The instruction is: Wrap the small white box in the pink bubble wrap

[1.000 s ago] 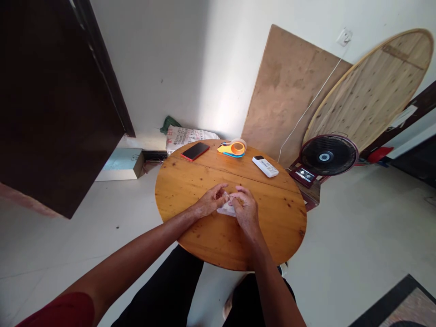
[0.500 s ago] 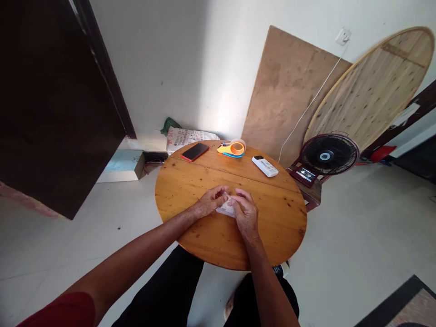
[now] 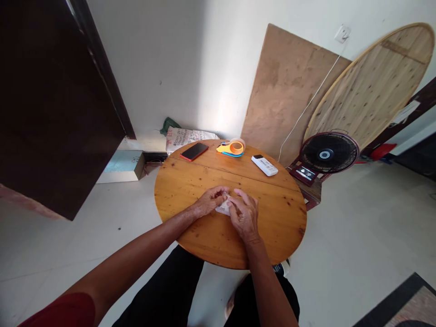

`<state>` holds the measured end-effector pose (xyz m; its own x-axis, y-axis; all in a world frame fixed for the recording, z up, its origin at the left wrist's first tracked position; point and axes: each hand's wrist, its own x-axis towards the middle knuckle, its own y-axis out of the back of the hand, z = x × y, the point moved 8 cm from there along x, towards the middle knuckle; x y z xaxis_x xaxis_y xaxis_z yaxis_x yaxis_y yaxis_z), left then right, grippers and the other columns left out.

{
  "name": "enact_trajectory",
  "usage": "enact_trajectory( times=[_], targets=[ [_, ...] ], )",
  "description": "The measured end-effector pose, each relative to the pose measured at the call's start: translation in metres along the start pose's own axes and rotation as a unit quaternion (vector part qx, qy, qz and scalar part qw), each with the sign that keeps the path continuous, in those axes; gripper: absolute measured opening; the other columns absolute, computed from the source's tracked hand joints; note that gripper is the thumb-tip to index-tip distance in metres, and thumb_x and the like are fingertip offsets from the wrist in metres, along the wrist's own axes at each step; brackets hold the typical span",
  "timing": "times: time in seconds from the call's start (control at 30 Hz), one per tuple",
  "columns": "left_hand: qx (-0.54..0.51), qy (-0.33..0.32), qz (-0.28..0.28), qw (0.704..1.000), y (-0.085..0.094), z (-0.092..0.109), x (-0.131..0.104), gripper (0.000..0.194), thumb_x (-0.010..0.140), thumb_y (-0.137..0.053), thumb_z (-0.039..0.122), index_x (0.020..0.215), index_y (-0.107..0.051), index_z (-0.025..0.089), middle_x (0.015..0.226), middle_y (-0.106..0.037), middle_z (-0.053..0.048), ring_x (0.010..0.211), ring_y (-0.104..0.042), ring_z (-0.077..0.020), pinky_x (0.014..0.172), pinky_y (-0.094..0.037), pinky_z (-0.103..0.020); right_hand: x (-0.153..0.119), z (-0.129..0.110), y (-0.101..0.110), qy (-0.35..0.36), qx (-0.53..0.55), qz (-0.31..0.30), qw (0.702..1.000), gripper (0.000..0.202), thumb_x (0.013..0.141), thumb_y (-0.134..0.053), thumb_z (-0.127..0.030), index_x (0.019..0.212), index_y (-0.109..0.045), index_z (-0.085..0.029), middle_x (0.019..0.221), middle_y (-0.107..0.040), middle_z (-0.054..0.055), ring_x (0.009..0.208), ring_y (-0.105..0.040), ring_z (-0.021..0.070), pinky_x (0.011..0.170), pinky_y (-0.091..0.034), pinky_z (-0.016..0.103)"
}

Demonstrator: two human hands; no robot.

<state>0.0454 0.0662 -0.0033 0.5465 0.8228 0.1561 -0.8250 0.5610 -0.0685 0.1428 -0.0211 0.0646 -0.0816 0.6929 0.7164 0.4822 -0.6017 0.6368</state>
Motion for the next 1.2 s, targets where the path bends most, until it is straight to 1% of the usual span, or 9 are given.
enact_trajectory(
  times=[0.1, 0.2, 0.37, 0.5, 0.6, 0.8, 0.93, 1.1, 1.2],
  targets=[
    [0.003, 0.005, 0.001, 1.000, 0.000, -0.002, 0.001, 0.044, 0.078, -0.061, 0.037, 0.113, -0.056, 0.012, 0.083, -0.057, -0.001, 0.070, -0.049, -0.0099, 0.066, -0.041, -0.022, -0.001, -0.011, 0.002, 0.043, -0.078, 0.002, 0.996, 0.015, 0.082, -0.060, -0.020, 0.092, -0.070, -0.023, 0.119, -0.064, 0.009, 0.099, -0.062, 0.0236, 0.089, -0.042, 0.042],
    [0.012, 0.004, 0.006, 1.000, 0.001, -0.003, 0.001, 0.043, 0.078, -0.059, 0.036, 0.113, -0.056, 0.011, 0.082, -0.056, -0.001, 0.069, -0.049, -0.0097, 0.065, -0.041, -0.022, -0.002, -0.019, 0.003, 0.066, -0.111, 0.003, 0.992, 0.015, 0.083, -0.059, -0.019, 0.092, -0.070, -0.023, 0.118, -0.064, 0.009, 0.097, -0.062, 0.0224, 0.088, -0.041, 0.040],
    [0.006, 0.001, 0.001, 1.000, 0.001, 0.000, 0.000, 0.043, 0.078, -0.059, 0.036, 0.111, -0.056, 0.010, 0.080, -0.055, 0.000, 0.067, -0.048, -0.0093, 0.063, -0.040, -0.022, -0.003, -0.023, 0.005, 0.064, -0.115, 0.000, 0.991, 0.015, 0.084, -0.058, -0.022, 0.095, -0.069, -0.023, 0.120, -0.063, 0.009, 0.099, -0.060, 0.0232, 0.086, -0.040, 0.039],
    [-0.004, 0.002, 0.012, 1.000, 0.002, 0.001, -0.001, 0.043, 0.075, -0.063, 0.040, 0.108, -0.057, 0.011, 0.079, -0.055, 0.001, 0.066, -0.048, -0.0089, 0.063, -0.040, -0.022, -0.005, -0.026, 0.002, 0.067, -0.134, -0.018, 0.988, 0.019, 0.084, -0.058, -0.023, 0.101, -0.068, -0.024, 0.124, -0.061, 0.010, 0.099, -0.058, 0.0249, 0.085, -0.039, 0.040],
    [-0.003, 0.000, 0.015, 1.000, 0.003, 0.002, -0.001, 0.044, 0.073, -0.066, 0.041, 0.105, -0.057, 0.012, 0.078, -0.055, 0.001, 0.068, -0.049, -0.0095, 0.063, -0.040, -0.022, -0.005, -0.028, 0.002, 0.072, -0.151, -0.018, 0.986, 0.022, 0.085, -0.058, -0.024, 0.105, -0.067, -0.025, 0.123, -0.061, 0.010, 0.098, -0.058, 0.0248, 0.084, -0.039, 0.040],
    [-0.012, 0.015, 0.025, 1.000, 0.004, 0.000, 0.000, 0.045, 0.070, -0.067, 0.040, 0.105, -0.057, 0.012, 0.077, -0.054, 0.002, 0.065, -0.049, -0.0088, 0.060, -0.040, -0.021, -0.006, -0.027, 0.004, 0.064, -0.120, 0.000, 0.991, 0.013, 0.084, -0.060, -0.023, 0.094, -0.068, -0.024, 0.124, -0.060, 0.009, 0.100, -0.059, 0.0232, 0.088, -0.040, 0.040],
    [-0.023, 0.016, 0.023, 0.999, 0.003, -0.001, 0.001, 0.046, 0.069, -0.068, 0.038, 0.105, -0.057, 0.012, 0.078, -0.055, 0.002, 0.067, -0.050, -0.0092, 0.062, -0.041, -0.022, -0.007, -0.022, 0.004, 0.039, -0.099, 0.005, 0.994, 0.014, 0.083, -0.060, -0.024, 0.095, -0.067, -0.022, 0.124, -0.059, 0.010, 0.102, -0.059, 0.0239, 0.089, -0.040, 0.040],
    [-0.014, 0.013, 0.029, 0.999, 0.004, -0.004, 0.003, 0.045, 0.070, -0.067, 0.036, 0.106, -0.058, 0.011, 0.076, -0.055, 0.002, 0.066, -0.050, -0.0091, 0.061, -0.040, -0.022, -0.006, -0.023, 0.002, 0.041, -0.116, -0.010, 0.992, 0.016, 0.082, -0.059, -0.021, 0.095, -0.068, -0.023, 0.124, -0.060, 0.009, 0.100, -0.058, 0.0247, 0.087, -0.040, 0.040],
    [-0.006, 0.011, 0.031, 0.999, 0.004, -0.004, 0.003, 0.045, 0.070, -0.066, 0.035, 0.107, -0.057, 0.011, 0.076, -0.054, 0.002, 0.065, -0.048, -0.0088, 0.060, -0.039, -0.021, -0.006, -0.021, 0.002, 0.031, -0.092, -0.008, 0.995, 0.014, 0.082, -0.059, -0.021, 0.093, -0.067, -0.022, 0.124, -0.060, 0.009, 0.101, -0.058, 0.0245, 0.086, -0.041, 0.040]
  ],
)
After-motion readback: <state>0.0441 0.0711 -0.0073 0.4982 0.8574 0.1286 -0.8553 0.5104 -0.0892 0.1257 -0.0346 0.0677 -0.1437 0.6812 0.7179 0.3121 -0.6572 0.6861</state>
